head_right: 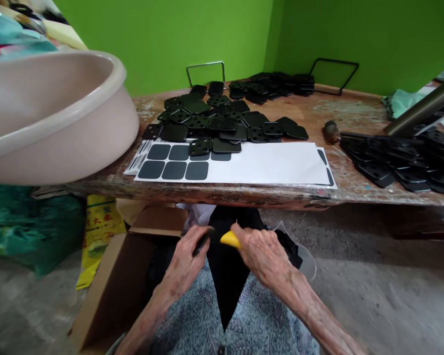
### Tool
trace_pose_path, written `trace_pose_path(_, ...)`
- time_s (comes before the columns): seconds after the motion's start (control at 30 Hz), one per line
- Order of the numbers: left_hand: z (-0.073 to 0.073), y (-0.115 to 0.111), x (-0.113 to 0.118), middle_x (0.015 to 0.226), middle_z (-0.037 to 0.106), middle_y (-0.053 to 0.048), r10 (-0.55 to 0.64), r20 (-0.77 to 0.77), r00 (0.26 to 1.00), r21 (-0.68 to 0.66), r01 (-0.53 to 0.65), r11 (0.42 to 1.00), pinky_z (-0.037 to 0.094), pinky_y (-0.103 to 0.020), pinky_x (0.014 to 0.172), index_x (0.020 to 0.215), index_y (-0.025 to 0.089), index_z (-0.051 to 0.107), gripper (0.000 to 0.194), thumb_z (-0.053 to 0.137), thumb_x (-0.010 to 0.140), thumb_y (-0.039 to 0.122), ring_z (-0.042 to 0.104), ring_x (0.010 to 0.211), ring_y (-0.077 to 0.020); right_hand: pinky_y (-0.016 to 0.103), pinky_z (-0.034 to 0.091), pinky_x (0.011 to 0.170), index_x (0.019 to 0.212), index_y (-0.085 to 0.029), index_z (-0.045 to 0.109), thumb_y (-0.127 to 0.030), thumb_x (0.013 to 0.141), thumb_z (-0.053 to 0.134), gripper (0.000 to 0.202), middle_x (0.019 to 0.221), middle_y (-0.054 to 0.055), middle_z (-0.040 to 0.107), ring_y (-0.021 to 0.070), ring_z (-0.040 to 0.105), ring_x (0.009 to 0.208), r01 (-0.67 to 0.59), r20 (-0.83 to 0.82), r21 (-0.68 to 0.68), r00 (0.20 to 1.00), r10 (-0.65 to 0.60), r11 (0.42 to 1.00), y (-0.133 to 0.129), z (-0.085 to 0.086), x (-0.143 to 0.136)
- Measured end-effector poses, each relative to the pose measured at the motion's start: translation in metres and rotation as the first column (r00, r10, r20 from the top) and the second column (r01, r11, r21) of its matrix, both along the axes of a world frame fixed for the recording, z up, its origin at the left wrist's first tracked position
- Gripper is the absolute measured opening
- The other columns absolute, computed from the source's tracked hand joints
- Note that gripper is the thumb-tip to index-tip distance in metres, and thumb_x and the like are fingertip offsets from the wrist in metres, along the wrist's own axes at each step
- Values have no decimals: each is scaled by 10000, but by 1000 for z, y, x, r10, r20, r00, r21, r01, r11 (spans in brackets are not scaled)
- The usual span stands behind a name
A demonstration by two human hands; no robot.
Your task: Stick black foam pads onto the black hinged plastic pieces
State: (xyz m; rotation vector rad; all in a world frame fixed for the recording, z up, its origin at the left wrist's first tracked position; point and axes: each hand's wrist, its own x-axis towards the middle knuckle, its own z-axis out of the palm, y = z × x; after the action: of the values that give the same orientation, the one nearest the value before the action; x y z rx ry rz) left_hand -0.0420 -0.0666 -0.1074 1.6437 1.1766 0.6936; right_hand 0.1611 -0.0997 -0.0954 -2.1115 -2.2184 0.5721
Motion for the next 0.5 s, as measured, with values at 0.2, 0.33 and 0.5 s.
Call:
trace_pose_path(0.2, 16, 6, -1, 828, 637, -21, 108, 192, 975, -337, -38, 941, 421, -327, 858, 920, 236, 664, 176, 508, 839, 239, 591, 838, -188, 242, 339, 530, 953, -215, 569, -300, 925, 448, 151, 667, -10, 593, 137, 533, 570, 161, -274, -51, 947, -169, 986, -9, -22, 11)
trace_pose_path(0.33, 18, 12, 9, 802, 638, -32, 349, 474, 809, -603, 10, 797, 455, -370, 867, 894, 177, 665, 176, 528, 784, 185, 619, 796, -189, 227, 363, 511, 950, -224, 589, -474, 894, 490, 275, 735, -9, 583, 120, 498, 586, 191, -732, -282, 590, -339, 940, -29, -28, -20)
trace_pose_path(0.5, 25, 17, 13, 823, 638, -40, 527, 613, 589, -709, 115, 696, 480, -420, 885, 988, 152, 660, 230, 515, 813, 182, 623, 784, -177, 202, 218, 383, 965, -197, 547, -533, 790, 619, 385, 624, -16, 575, 54, 339, 385, 277, -775, -571, 130, -619, 773, -48, -38, -50)
